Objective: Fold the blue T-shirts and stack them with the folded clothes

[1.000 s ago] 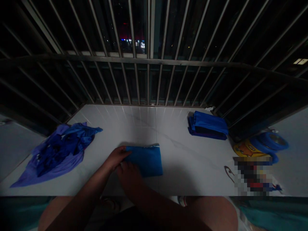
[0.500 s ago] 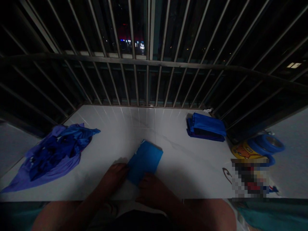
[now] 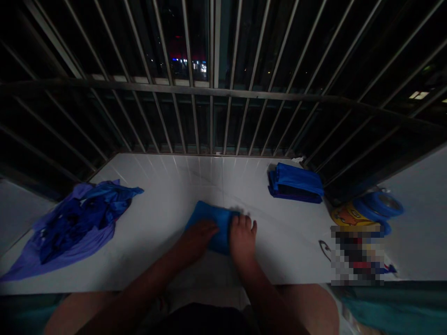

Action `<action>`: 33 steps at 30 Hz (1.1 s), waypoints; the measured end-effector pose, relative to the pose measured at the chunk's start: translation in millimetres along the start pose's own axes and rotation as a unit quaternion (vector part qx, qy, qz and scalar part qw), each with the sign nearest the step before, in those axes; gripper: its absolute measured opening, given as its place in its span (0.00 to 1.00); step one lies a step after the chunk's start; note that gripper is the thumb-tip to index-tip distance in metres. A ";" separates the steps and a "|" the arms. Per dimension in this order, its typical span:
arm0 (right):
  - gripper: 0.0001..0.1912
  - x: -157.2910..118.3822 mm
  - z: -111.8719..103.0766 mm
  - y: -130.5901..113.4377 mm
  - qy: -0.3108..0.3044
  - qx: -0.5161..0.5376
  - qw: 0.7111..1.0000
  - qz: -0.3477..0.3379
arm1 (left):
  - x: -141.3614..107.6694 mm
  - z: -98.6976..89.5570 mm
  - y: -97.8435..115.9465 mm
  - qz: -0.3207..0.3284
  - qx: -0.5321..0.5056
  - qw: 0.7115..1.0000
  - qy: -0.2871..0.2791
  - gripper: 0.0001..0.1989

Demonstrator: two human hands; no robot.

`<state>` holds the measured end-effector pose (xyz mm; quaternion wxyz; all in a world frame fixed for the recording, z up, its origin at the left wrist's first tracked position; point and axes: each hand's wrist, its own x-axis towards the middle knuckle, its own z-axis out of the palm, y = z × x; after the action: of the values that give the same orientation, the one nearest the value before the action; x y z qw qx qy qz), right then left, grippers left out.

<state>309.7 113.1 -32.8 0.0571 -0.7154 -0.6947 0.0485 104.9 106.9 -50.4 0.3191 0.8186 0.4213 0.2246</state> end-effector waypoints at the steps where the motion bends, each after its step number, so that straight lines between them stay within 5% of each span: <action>1: 0.20 -2.5 4.6 -6.9 0.012 0.007 1.000 0.005 | 11.0 -7.1 -10.5 -0.018 -0.005 1.000 0.020 0.22; 6: 0.31 -17.3 40.4 -20.4 0.032 0.023 0.999 0.025 | 27.9 -13.4 -58.5 -0.084 0.014 0.995 0.060 0.27; 10: 0.38 -16.2 50.6 0.1 0.075 0.024 0.995 0.062 | 14.5 6.5 -73.2 -0.135 0.052 0.983 0.114 0.34; 12: 0.35 -7.8 44.4 14.1 0.032 0.029 0.995 0.095 | 6.6 13.8 -75.9 -0.143 0.040 0.980 0.135 0.37; 17: 0.21 22.3 18.0 43.0 -0.104 0.114 0.985 0.076 | -15.8 6.4 -88.1 -0.169 0.001 0.968 0.188 0.37; 20: 0.20 33.5 3.9 58.9 -0.100 0.214 0.969 0.070 | -28.9 -4.1 -98.4 -0.176 0.077 0.961 0.198 0.35; 27: 0.18 68.4 -60.2 97.4 -0.066 0.480 0.865 0.133 | -33.2 -3.4 -105.5 -0.192 0.159 0.948 0.197 0.33; 33: 0.14 143.5 -150.7 144.2 0.030 0.450 0.879 0.156 | -31.4 -3.8 -105.8 -0.187 0.169 0.946 0.204 0.31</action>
<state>479.0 250.3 96.1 0.3856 -0.7125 -0.4753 0.3430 27.5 128.7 -126.2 0.1196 0.7037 0.6546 0.2490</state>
